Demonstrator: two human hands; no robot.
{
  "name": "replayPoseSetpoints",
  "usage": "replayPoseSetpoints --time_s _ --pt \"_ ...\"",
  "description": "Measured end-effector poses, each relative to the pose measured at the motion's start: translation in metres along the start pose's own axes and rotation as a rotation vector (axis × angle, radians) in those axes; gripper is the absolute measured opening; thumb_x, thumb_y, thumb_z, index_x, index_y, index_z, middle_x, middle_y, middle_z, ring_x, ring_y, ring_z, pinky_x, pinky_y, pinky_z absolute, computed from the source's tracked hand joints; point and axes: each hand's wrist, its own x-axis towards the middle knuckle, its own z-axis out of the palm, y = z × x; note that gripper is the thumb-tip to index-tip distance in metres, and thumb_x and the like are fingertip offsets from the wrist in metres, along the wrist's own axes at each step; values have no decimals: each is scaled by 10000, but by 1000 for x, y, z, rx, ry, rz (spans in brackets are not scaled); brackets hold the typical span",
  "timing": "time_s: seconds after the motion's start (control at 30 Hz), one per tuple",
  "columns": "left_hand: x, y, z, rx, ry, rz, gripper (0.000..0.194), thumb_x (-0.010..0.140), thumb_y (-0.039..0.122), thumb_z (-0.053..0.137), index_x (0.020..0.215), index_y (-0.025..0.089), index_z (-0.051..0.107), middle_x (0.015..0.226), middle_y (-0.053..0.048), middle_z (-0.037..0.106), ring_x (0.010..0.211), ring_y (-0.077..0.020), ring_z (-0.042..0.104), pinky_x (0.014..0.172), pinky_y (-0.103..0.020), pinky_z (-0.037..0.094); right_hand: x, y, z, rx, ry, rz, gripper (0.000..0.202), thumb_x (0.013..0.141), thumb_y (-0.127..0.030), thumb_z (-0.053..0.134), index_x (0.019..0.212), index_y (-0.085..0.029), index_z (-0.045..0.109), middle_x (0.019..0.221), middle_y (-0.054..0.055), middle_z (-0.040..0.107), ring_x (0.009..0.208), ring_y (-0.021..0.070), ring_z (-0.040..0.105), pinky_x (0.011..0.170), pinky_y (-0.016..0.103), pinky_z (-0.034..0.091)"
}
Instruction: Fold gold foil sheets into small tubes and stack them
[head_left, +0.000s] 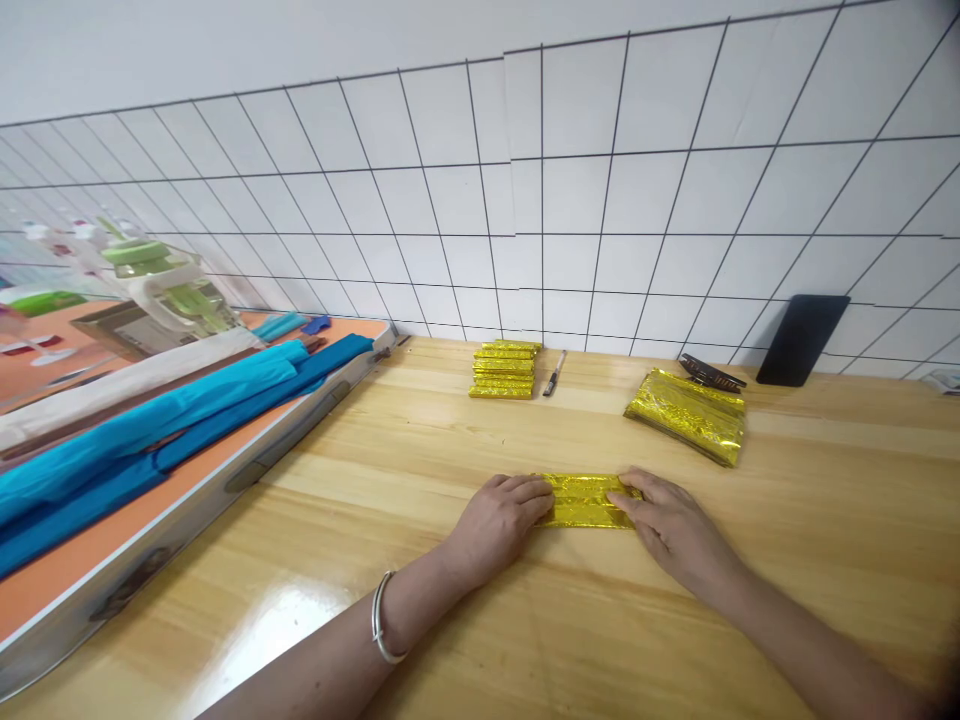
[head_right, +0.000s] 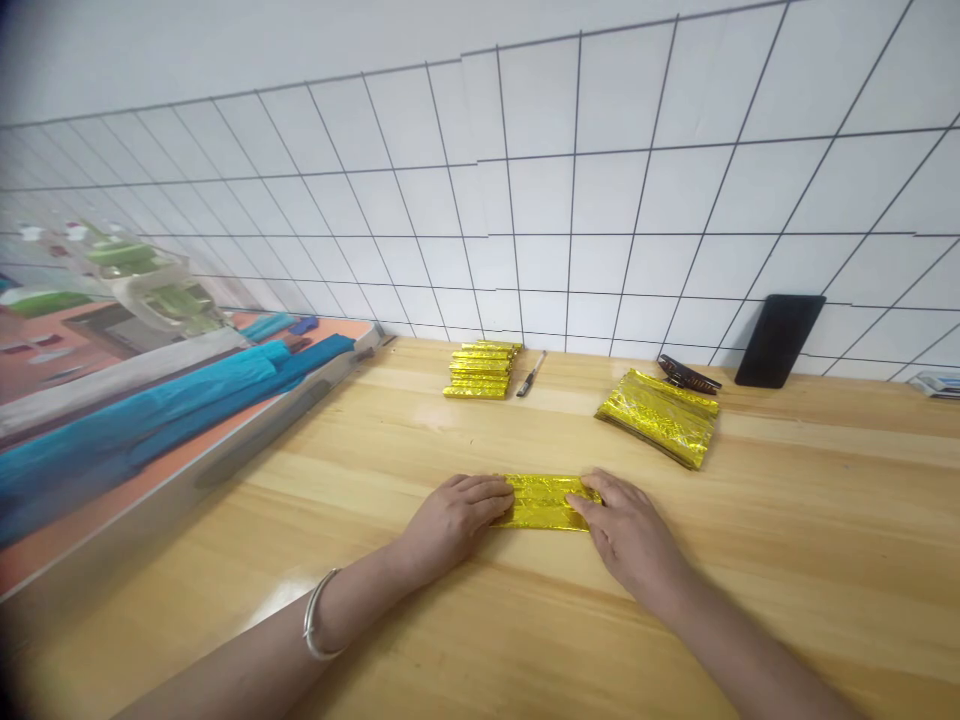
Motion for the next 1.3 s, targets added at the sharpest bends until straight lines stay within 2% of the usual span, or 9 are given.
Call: replayPoseSetpoints --time_s 0.23,0.37,0.53,0.7,0.83,1.1,1.3 --pt "-5 3 -18 28 -133 96 425 856 169 444 1281 181 443 1335 -62 482 1254 -202 411 1023 -353 324 -2 -3 -7 -128 -89 -17 463 839 -123 420 1263 -283 518 1330 80 480 1245 247 390 965 440 390" --pt "-12 11 -28 43 -206 85 569 865 371 451 1372 143 327 1418 -119 357 1315 -261 315 1066 -411 260 -2 -7 -15 -116 -119 -28 473 833 -164 440 1291 -273 489 1366 81 443 1270 261 354 979 459 370" --pt "-18 9 -25 40 -226 105 770 853 613 356 1418 109 217 1452 -168 265 1353 -309 204 1086 -457 195 -1 -8 -18 -130 -158 -30 469 835 -164 424 1290 -259 492 1365 92 436 1271 261 348 984 461 361" --pt "-16 4 -20 31 -205 104 755 850 643 316 1406 134 258 1429 -168 317 1333 -310 259 1066 -459 220 0 -9 -18 -139 -153 -29 465 833 -163 425 1282 -259 502 1355 90 446 1262 260 357 976 460 367" --pt "-16 8 -20 32 -172 85 751 847 648 318 1407 151 260 1423 -158 333 1326 -318 267 1060 -470 210 1 -9 -18 -124 -135 -38 464 824 -160 433 1269 -260 517 1348 89 454 1256 264 364 978 462 364" --pt "-16 16 -22 60 -198 57 786 837 679 277 1416 149 242 1441 -142 306 1336 -314 239 1070 -458 185 -1 -7 -18 -112 -134 -40 448 843 -192 425 1278 -258 508 1352 88 455 1254 268 373 958 468 381" --pt "-17 18 -23 86 -215 67 806 836 686 253 1419 130 227 1435 -159 309 1343 -307 226 1084 -462 147 2 -26 -24 -186 -100 -71 425 872 -304 421 1257 -163 533 1392 97 416 1340 288 221 1042 484 276"
